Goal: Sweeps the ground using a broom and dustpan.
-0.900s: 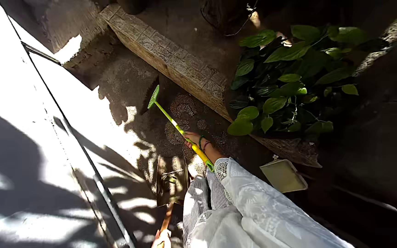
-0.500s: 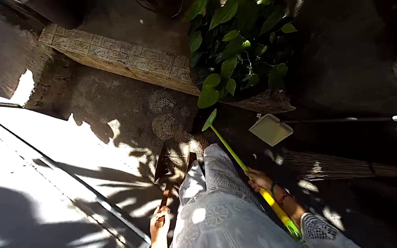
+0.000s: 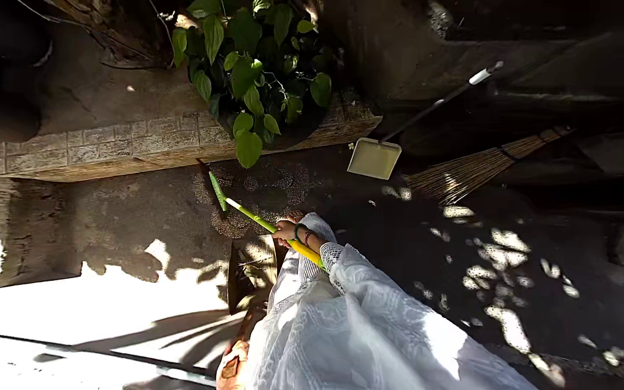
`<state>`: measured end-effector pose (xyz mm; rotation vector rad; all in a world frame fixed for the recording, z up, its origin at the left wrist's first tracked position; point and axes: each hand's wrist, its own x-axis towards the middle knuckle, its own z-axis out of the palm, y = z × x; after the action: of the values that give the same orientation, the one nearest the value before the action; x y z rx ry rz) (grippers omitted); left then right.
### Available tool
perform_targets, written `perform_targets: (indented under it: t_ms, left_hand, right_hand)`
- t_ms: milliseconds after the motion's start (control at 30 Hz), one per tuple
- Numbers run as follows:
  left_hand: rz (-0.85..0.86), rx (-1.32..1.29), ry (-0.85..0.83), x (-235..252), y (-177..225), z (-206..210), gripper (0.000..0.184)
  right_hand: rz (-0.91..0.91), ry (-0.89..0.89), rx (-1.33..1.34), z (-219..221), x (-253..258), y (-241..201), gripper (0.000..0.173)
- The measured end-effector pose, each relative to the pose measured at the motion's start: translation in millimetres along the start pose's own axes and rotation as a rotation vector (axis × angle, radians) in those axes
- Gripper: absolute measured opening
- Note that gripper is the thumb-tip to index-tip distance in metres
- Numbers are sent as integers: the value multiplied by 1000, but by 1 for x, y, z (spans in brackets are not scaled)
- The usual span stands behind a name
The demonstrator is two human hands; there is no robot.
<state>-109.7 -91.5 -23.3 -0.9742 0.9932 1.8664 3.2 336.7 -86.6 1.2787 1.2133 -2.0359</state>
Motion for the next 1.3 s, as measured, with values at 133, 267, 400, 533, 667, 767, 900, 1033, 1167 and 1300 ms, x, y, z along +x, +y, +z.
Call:
perform_targets:
  t_ms: [133, 267, 400, 533, 667, 767, 900, 1033, 1167, 1300]
  left_hand:
    - [-46, -75, 47, 6, 6, 2, 32]
    - [-129, 22, 32, 28, -1, 19, 39]
    - [-14, 279, 151, 41, -20, 49, 31]
    - [-15, 450, 76, 46, -38, 59, 27]
    - [45, 641, 86, 48, -58, 82, 18]
    - [21, 492, 173, 44, -78, 104, 19]
    - [-95, 229, 43, 36, -97, 107, 33]
    - [-47, 205, 89, 33, -128, 128, 36]
    - [-95, 275, 30, 31, -151, 144, 40]
    - [-32, 368, -5, 37, -174, 156, 33]
  right_hand:
    - [35, 119, 331, -66, -11, 99, 52]
    - [142, 314, 703, -75, -85, 196, 46]
    - [129, 450, 615, -33, -179, 210, 52]
    - [12, 378, 630, -23, -203, 205, 58]
    - [-49, 282, 711, -65, -145, 202, 57]
    - [-3, 227, 666, -96, -141, 242, 51]
    - [136, 346, 832, -94, -196, 353, 46]
    - [185, 510, 663, -74, -289, 391, 47]
    - [162, 512, 705, -82, -355, 390, 51]
    - [55, 472, 801, -144, -335, 391, 60]
